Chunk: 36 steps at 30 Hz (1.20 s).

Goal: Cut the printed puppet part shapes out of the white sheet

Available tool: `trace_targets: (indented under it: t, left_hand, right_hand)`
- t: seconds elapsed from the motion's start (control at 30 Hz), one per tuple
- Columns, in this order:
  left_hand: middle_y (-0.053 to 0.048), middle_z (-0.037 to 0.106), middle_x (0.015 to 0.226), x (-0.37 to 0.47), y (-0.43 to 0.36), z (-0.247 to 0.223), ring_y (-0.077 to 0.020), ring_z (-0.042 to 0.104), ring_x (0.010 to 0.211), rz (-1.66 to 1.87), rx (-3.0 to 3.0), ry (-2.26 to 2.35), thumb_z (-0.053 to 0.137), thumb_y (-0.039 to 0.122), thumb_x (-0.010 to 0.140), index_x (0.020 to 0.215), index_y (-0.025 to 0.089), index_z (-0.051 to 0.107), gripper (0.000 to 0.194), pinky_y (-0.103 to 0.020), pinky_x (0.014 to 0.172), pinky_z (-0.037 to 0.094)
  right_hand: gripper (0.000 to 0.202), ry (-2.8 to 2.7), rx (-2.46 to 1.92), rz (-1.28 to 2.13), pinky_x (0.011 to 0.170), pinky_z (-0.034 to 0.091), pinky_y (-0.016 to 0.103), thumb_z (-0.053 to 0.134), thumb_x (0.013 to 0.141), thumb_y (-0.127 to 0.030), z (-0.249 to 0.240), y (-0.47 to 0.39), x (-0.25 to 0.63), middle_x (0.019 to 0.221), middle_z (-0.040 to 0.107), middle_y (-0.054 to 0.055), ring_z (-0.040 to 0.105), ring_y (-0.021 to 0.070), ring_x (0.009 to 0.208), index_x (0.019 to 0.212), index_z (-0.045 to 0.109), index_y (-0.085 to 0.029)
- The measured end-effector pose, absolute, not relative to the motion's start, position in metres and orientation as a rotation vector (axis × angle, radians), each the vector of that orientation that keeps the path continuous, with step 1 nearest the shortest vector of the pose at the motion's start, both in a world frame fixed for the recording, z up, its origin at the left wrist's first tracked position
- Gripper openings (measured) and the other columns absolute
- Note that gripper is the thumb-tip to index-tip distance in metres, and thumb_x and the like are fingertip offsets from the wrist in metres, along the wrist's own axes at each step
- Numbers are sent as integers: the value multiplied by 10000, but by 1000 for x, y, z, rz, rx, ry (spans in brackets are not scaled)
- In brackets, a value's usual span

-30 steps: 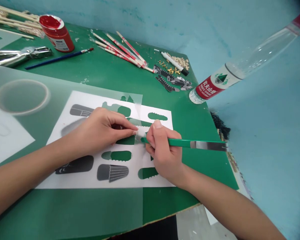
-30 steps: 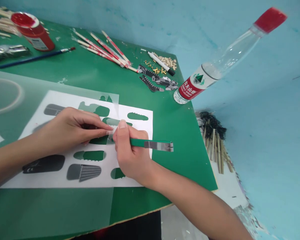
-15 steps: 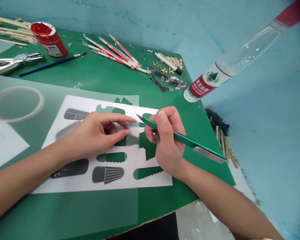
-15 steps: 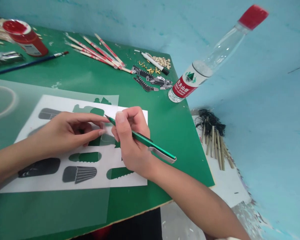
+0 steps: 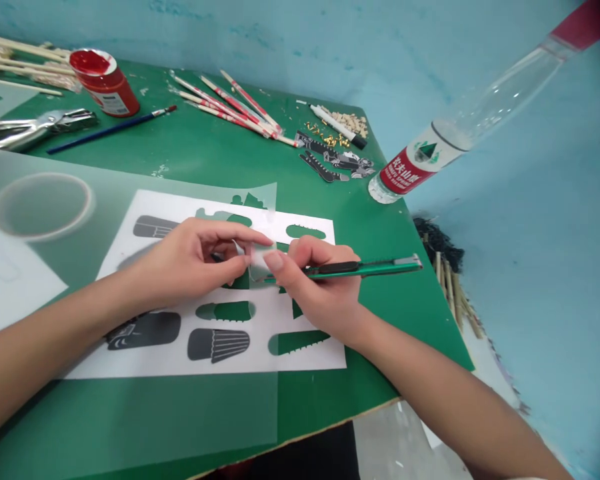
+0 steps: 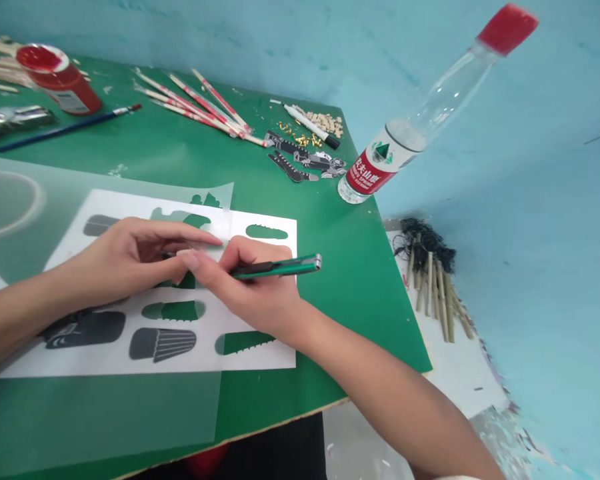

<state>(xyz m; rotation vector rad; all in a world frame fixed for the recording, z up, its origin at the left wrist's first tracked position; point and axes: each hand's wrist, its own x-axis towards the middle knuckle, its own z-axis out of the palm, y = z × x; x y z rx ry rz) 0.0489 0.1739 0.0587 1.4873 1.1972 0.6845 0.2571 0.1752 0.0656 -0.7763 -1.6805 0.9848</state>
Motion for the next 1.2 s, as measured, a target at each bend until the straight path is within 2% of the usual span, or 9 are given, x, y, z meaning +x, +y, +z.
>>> trace_targets:
  t: [0.1, 0.23, 0.33, 0.43, 0.53, 0.6, 0.8, 1.0, 1.2]
  left_hand:
    - [-63, 762, 870, 50, 174, 60, -124, 577, 643, 665, 1503, 1185, 716, 436, 849, 1243, 196, 793, 468, -220, 525, 440]
    - [-54, 758, 823, 52, 174, 63, -107, 547, 610, 642, 1524, 1184, 722, 425, 830, 1244, 189, 798, 483, -205, 514, 440]
    - [-43, 743, 785, 52, 174, 63, -89, 515, 575, 671, 1541, 1186, 720, 427, 835, 1227, 188, 808, 467, -184, 476, 400]
    - [-34, 731, 754, 51, 173, 61, -80, 492, 556, 682, 1547, 1184, 728, 431, 833, 1215, 191, 816, 460, -174, 456, 377]
    - [-51, 769, 822, 51, 174, 59, -94, 548, 599, 694, 1558, 1185, 734, 429, 828, 1222, 197, 815, 464, -179, 492, 432]
    - [-55, 777, 831, 51, 174, 59, -95, 560, 597, 697, 1570, 1184, 734, 424, 827, 1222, 189, 815, 467, -174, 478, 424]
    - [-29, 749, 765, 52, 175, 62, -79, 518, 551, 711, 1588, 1182, 738, 397, 825, 1192, 189, 822, 430, -165, 448, 399]
    - [14, 694, 682, 51, 173, 61, -62, 451, 508, 718, 1591, 1179, 740, 365, 834, 1184, 200, 822, 396, -163, 428, 362]
    - [23, 698, 695, 51, 173, 63, -48, 400, 487, 709, 1582, 1191, 739, 370, 844, 1180, 203, 824, 385, -163, 416, 340]
  right_hand:
    - [490, -1728, -768, 904, 445, 318, 211, 718, 1000, -334, 66, 177, 258, 511, 494, -72, 397, 40, 470, 586, 503, -185]
    - [540, -1814, -693, 746, 482, 347, 229, 545, 1102, -405, 62, 178, 260, 533, 493, -51, 445, 56, 497, 610, 496, -188]
    - [570, -1877, -633, 635, 508, 355, 250, 474, 1131, -413, 59, 177, 262, 548, 499, -30, 481, 74, 521, 608, 497, -187]
    - [555, -1876, -600, 565, 522, 343, 263, 461, 1136, -375, 58, 176, 261, 542, 481, -26, 488, 88, 528, 615, 493, -188]
    - [539, -1893, -563, 487, 514, 327, 271, 448, 1134, -329, 58, 176, 260, 520, 474, -28, 466, 91, 500, 613, 476, -195]
    - [529, -1916, -539, 428, 510, 323, 277, 442, 1131, -301, 58, 176, 259, 515, 479, -28, 451, 91, 490, 613, 465, -200]
    - [486, -1947, -478, 397, 521, 340, 281, 416, 1127, -239, 54, 178, 258, 535, 482, -31, 441, 97, 507, 644, 454, -208]
    - [452, -1941, -390, 334, 513, 345, 274, 430, 1117, -218, 50, 182, 258, 546, 474, -32, 429, 102, 516, 666, 457, -209]
    - [450, -2008, -447, 397, 513, 362, 307, 433, 1115, -257, 54, 179, 262, 551, 487, -20, 458, 123, 526, 667, 455, -221]
